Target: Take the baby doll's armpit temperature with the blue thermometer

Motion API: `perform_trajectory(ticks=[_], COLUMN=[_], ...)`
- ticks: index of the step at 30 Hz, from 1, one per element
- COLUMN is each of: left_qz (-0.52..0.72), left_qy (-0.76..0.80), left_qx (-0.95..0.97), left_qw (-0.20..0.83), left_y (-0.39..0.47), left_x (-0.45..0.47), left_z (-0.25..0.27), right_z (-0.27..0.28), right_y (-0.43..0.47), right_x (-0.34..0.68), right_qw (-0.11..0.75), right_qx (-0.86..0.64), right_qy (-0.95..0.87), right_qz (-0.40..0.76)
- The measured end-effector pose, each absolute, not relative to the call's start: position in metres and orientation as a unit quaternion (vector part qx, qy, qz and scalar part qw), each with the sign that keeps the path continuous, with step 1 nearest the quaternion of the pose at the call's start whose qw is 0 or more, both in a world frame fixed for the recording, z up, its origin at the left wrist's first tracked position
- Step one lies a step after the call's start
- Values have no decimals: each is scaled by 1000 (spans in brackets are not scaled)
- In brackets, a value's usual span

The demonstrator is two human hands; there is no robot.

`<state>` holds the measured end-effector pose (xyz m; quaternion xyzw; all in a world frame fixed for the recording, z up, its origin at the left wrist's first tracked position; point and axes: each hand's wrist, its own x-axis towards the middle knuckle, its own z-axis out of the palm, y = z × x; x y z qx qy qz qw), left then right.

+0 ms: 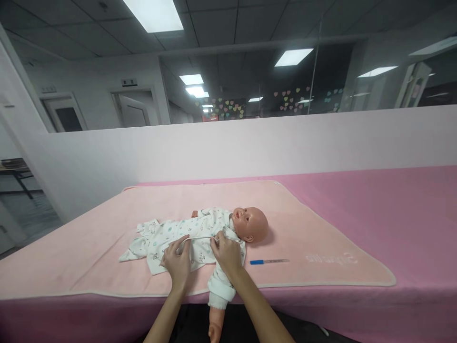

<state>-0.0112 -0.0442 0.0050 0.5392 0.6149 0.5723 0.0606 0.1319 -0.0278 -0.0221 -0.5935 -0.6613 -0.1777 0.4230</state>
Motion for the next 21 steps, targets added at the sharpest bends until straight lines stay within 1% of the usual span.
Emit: perform_trajectory(ticks=[2,4,7,9,10,12,15,18,21], left_qz=[589,610,620,620,617,591,473,370,348], left_qy=[613,612,611,575,544,470,399,374,354], left_qx=[522,498,493,534,568,652,764,814,819], left_qw=[77,71,4,-14,-1,65,182,245,288], left_y=[-43,-42,-37,-30,-25,-11,10,23,23], left_x=[-14,-15,-14,-10,-7,0,12,18,17], left_z=[3,3,12,24,30,43,54,53,49], right_z=[-19,-14,-7,-8,-10,-20,-41,-60,-69], right_y=[-29,-33,-46,-60,-67,-80,-94,-101,-107], right_x=[132,135,149,168,180,208,251,284,301], right_qw=[414,422,461,479,480,462,420,383,371], right_qx=[-609,-609,-586,-576,-578,-599,-643,-659,-654], right_qy=[-650,-642,-636,-632,-629,-620,-599,-621,-648], right_qz=[-189,-196,-198,-196,-198,-208,-225,-184,-121])
